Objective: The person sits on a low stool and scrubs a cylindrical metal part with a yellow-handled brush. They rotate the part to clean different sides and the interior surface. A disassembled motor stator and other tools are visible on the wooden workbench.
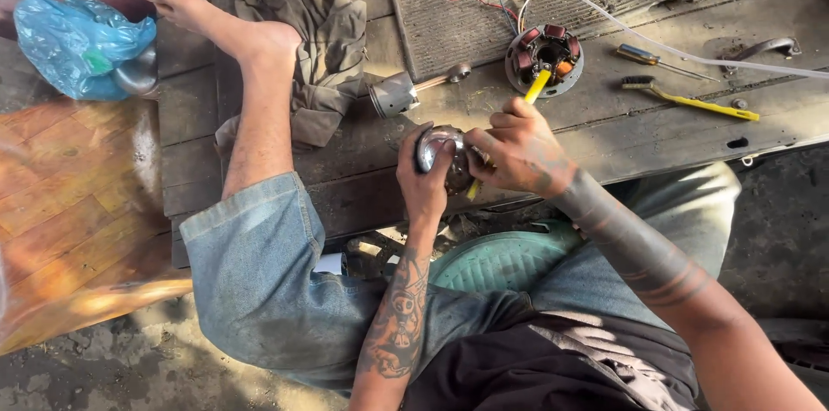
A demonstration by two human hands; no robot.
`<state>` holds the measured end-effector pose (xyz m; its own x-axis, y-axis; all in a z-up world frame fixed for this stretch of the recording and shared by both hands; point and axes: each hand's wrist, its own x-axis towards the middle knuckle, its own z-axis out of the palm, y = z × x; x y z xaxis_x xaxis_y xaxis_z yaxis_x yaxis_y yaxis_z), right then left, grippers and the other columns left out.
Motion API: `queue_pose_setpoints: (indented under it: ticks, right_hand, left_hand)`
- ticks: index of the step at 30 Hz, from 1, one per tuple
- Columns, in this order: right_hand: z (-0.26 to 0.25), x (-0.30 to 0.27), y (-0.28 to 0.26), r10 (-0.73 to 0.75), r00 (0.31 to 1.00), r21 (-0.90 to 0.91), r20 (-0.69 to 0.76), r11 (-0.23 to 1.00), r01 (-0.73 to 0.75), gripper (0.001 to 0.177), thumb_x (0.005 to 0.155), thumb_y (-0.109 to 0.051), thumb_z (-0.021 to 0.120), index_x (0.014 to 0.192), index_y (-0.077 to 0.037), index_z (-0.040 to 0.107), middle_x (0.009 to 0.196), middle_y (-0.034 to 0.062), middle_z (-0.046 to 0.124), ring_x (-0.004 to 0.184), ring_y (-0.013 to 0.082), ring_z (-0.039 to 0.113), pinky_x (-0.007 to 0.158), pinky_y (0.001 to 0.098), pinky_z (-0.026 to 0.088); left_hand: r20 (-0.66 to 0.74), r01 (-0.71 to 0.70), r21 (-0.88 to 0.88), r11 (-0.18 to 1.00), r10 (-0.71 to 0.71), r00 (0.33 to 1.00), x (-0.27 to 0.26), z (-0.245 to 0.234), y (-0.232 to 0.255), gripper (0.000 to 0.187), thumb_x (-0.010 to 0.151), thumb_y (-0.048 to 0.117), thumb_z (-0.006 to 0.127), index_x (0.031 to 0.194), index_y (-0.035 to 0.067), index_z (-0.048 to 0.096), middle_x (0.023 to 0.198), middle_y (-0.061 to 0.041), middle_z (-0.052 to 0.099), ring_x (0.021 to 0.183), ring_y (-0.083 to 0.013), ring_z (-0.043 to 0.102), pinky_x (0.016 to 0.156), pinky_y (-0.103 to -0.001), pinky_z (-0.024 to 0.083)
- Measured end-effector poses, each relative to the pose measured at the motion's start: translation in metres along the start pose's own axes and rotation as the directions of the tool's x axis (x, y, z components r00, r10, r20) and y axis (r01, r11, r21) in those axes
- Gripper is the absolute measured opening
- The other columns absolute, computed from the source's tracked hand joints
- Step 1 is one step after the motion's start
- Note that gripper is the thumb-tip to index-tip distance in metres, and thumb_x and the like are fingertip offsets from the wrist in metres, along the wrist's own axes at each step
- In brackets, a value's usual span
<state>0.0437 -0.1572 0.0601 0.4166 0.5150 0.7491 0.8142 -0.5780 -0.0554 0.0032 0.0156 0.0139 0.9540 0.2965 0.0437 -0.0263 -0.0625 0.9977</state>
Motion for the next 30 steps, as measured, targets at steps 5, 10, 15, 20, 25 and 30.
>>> queue_pose_setpoints:
  ticks: [5,10,15,20,25,30]
  right_hand:
    - [0.022,-0.030,0.027,0.161,0.986,0.006,-0.035,0.987,-0.161,0.024,0.079,-0.028,0.078,0.086,-0.009,0.065,0.062,0.0071,0.054,0.065,0.0297,0.060,0.078,0.0432,0.050]
    - [0.024,-0.033,0.020,0.239,0.971,0.163,-0.023,0.959,-0.233,0.016,0.082,-0.026,0.076,0.087,-0.013,0.069,0.062,0.0039,0.051,0.065,0.0300,0.060,0.081,0.0429,0.049]
    - [0.006,-0.003,-0.001,0.314,0.947,0.302,-0.066,0.911,-0.281,0.008,0.086,-0.015,0.073,0.093,-0.014,0.070,0.057,-0.0018,0.049,0.059,0.0227,0.056,0.081,0.0364,0.047]
    - [0.020,-0.016,0.022,0.340,0.940,0.252,0.020,0.908,-0.334,0.020,0.084,-0.021,0.076,0.099,-0.009,0.069,0.062,0.0089,0.056,0.064,0.0340,0.062,0.079,0.0450,0.050]
    - [0.012,-0.015,0.021,0.330,0.941,0.328,0.079,0.883,-0.337,0.019,0.084,-0.019,0.075,0.100,-0.010,0.071,0.060,0.0056,0.059,0.060,0.0292,0.064,0.081,0.0433,0.050]
    - [-0.012,0.007,-0.001,0.339,0.919,0.353,0.201,0.850,-0.390,0.017,0.083,-0.017,0.073,0.099,-0.012,0.071,0.057,0.0039,0.064,0.057,0.0241,0.066,0.083,0.0390,0.048]
  left_hand:
    - [0.064,0.013,-0.132,0.991,-0.004,0.998,0.002,-0.006,-0.010,0.045,0.091,0.032,0.075,0.126,0.006,0.068,0.117,-0.018,0.069,0.117,-0.0250,0.061,0.105,-0.046,0.047]
    - [0.174,0.098,-0.378,0.921,-0.033,0.984,0.000,-0.010,-0.019,0.055,0.092,0.039,0.070,0.137,0.007,0.063,0.117,-0.015,0.070,0.113,-0.0226,0.063,0.098,-0.046,0.053]
    - [0.297,0.223,-0.629,0.745,-0.035,0.954,0.005,-0.013,-0.024,0.068,0.092,0.042,0.065,0.148,0.005,0.052,0.122,-0.016,0.069,0.122,-0.0258,0.063,0.103,-0.047,0.052]
    - [0.238,0.139,-0.695,0.705,0.044,0.970,0.013,-0.020,-0.032,0.060,0.090,0.035,0.061,0.140,0.002,0.057,0.124,-0.023,0.067,0.118,-0.0336,0.063,0.105,-0.053,0.051]
    - [0.282,0.113,-0.696,0.709,0.126,0.951,0.015,-0.025,-0.047,0.071,0.082,0.036,0.062,0.139,-0.005,0.055,0.125,-0.032,0.064,0.121,-0.0418,0.063,0.105,-0.058,0.050]
    - [0.326,0.090,-0.686,0.722,0.194,0.925,0.014,-0.021,-0.027,0.069,0.082,0.037,0.062,0.136,-0.005,0.055,0.122,-0.031,0.065,0.117,-0.0379,0.064,0.104,-0.056,0.050]
